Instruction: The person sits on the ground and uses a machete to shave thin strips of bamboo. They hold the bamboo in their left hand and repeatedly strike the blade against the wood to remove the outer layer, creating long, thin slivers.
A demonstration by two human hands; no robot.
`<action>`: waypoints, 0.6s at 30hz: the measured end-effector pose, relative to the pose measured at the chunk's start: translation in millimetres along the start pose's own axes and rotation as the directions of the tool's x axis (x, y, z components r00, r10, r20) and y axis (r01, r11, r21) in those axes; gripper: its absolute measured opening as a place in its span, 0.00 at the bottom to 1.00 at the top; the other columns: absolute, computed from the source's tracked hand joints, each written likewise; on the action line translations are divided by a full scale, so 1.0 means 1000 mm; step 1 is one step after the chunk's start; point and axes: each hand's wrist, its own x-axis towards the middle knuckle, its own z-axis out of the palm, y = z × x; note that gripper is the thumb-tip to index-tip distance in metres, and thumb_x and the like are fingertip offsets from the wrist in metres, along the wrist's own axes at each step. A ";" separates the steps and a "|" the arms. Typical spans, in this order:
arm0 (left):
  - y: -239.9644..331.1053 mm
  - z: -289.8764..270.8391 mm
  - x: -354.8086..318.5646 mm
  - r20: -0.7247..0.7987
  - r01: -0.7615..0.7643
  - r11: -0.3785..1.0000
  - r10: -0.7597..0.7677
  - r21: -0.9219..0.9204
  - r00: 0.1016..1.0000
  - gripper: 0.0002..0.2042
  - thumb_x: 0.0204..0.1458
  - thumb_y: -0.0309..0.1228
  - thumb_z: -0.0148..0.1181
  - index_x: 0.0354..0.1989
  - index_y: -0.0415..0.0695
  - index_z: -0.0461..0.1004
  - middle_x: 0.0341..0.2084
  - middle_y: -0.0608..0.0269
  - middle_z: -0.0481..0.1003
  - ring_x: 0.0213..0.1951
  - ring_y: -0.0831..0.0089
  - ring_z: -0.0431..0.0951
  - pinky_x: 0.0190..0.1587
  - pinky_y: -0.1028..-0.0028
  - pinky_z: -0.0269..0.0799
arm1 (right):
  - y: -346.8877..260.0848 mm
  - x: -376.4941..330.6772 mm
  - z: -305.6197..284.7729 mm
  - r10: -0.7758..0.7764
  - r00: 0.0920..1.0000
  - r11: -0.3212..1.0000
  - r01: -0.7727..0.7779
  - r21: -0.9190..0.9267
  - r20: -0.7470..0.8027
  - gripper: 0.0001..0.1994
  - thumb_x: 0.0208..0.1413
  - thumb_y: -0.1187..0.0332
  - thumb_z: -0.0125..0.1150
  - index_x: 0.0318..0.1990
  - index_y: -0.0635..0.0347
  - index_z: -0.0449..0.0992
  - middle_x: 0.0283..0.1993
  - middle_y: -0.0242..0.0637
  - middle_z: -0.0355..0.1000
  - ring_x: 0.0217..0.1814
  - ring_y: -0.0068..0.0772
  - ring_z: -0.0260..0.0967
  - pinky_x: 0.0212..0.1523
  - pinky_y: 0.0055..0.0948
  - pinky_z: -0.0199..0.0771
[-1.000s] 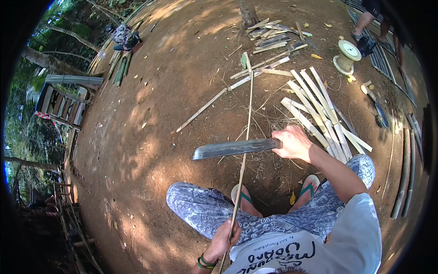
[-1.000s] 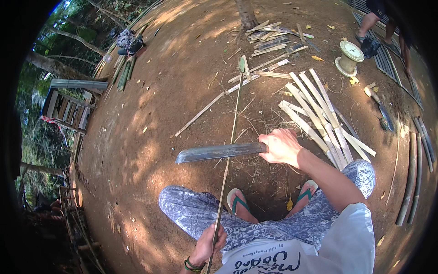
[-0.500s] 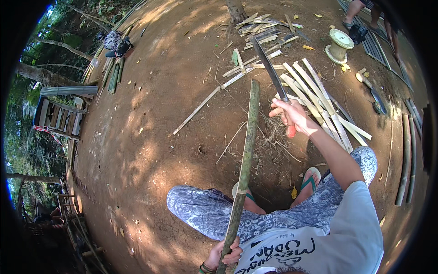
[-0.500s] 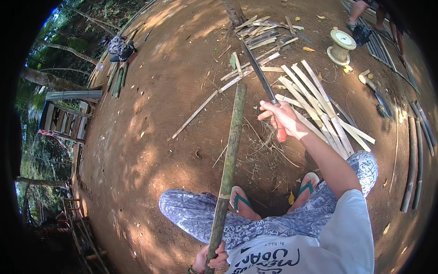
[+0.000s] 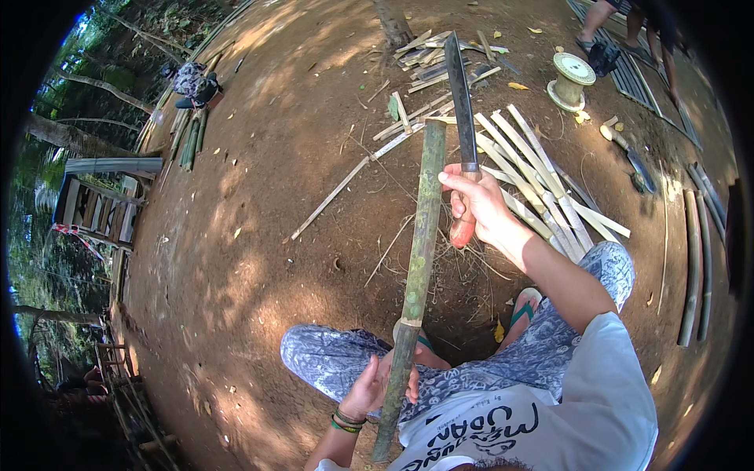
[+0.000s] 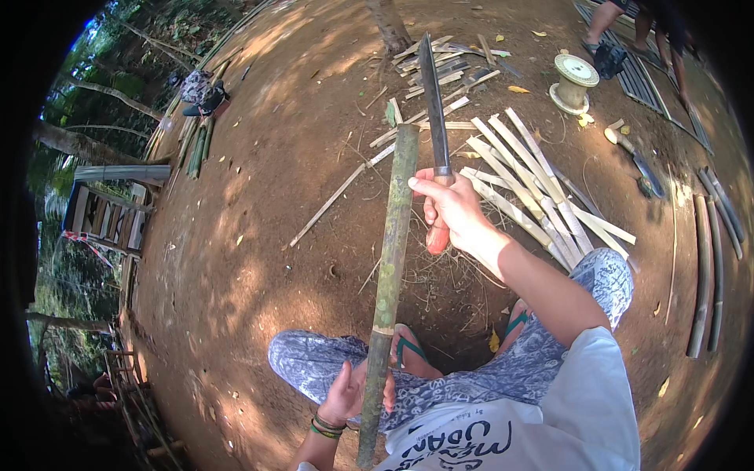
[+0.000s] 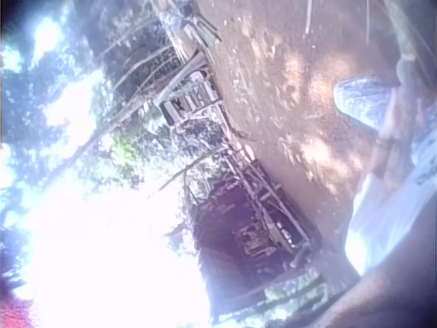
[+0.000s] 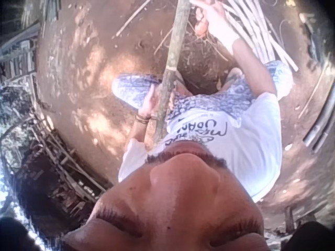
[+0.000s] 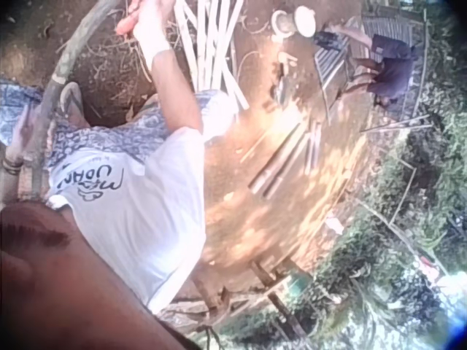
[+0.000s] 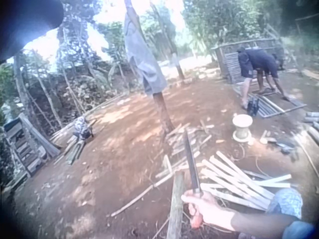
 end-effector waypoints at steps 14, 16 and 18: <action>0.048 0.036 0.056 -0.315 -0.041 0.742 0.333 0.669 0.889 0.19 0.68 0.37 0.48 0.60 0.36 0.66 0.25 0.72 0.66 0.25 0.84 0.65 0.30 0.79 0.67 | -0.009 -0.031 -0.019 -0.241 0.916 0.176 0.367 -0.913 0.321 0.16 0.50 0.55 0.69 0.32 0.59 0.78 0.14 0.39 0.70 0.19 0.42 0.73 0.22 0.39 0.70; 0.046 0.037 0.063 -0.359 -0.079 0.683 0.474 0.726 0.804 0.18 0.66 0.35 0.52 0.57 0.35 0.68 0.25 0.72 0.70 0.25 0.84 0.67 0.29 0.80 0.66 | 0.000 -0.048 -0.013 -0.200 0.894 0.095 0.425 -0.900 0.401 0.14 0.49 0.57 0.69 0.29 0.57 0.75 0.15 0.39 0.70 0.19 0.43 0.73 0.21 0.41 0.70; 0.045 0.043 0.069 -0.317 -0.104 0.537 0.631 0.837 0.708 0.18 0.63 0.35 0.56 0.54 0.32 0.71 0.26 0.69 0.74 0.28 0.84 0.69 0.29 0.79 0.66 | 0.006 -0.059 -0.009 -0.188 0.845 0.063 0.519 -0.853 0.500 0.12 0.47 0.59 0.68 0.26 0.55 0.73 0.15 0.38 0.70 0.19 0.45 0.73 0.21 0.43 0.70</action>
